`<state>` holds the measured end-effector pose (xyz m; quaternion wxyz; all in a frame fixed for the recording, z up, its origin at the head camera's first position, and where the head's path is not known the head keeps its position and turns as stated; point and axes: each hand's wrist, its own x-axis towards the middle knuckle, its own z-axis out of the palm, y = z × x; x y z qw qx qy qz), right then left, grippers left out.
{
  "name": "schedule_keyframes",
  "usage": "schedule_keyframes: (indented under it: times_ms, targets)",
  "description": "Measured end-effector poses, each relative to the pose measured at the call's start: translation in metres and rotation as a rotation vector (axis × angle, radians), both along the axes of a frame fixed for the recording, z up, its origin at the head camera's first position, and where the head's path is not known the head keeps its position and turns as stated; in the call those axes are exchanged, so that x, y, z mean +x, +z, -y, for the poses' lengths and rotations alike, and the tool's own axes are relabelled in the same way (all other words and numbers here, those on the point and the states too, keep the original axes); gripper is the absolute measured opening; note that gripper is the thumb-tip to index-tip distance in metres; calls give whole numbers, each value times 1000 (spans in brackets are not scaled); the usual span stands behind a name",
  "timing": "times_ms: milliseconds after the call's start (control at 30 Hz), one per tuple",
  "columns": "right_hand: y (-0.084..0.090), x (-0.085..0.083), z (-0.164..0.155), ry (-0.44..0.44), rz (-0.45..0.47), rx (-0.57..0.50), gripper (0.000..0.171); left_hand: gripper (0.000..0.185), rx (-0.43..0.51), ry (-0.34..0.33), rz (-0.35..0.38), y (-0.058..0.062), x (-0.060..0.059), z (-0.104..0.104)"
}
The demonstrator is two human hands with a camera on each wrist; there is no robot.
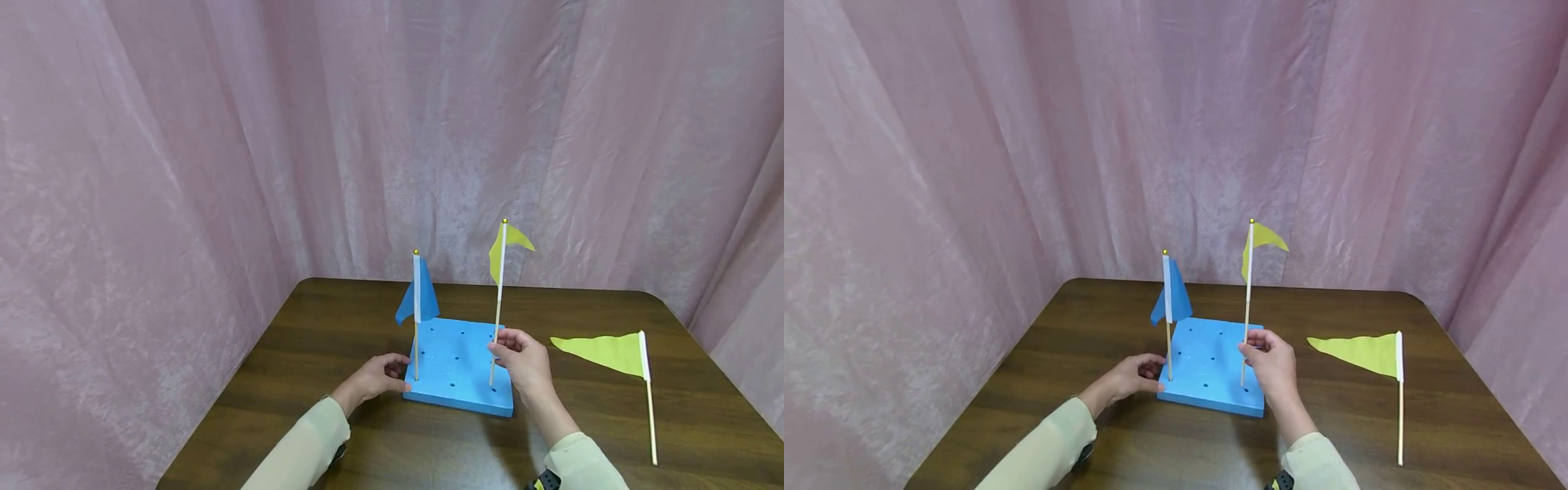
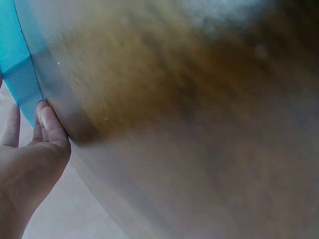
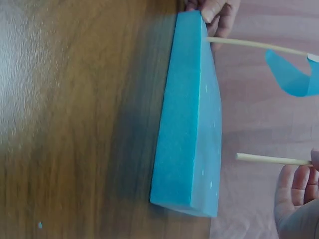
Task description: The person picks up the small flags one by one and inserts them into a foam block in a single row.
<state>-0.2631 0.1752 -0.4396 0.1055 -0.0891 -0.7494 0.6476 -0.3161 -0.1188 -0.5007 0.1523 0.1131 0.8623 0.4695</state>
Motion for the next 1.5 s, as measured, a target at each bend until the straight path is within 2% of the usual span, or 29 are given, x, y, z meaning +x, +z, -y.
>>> schedule_keyframes:
  times_ms: [167,400,600,1200,1500]
  targets:
    - [-4,-2,12,31,-63,1,25,51,-1,3,1,0,-1,1]
    - [-9,-5,24,43,-100,16,23,50,2,1,0,0,-1,0]
    - [-10,-5,29,47,-96,55,22,51,-5,7,-2,-1,0,0]
    - [-22,-14,46,90,-106,-15,20,51,-3,6,-9,-3,-1,0]
    - [-27,-16,52,102,-95,-16,18,51,11,-4,-14,-5,-4,0]
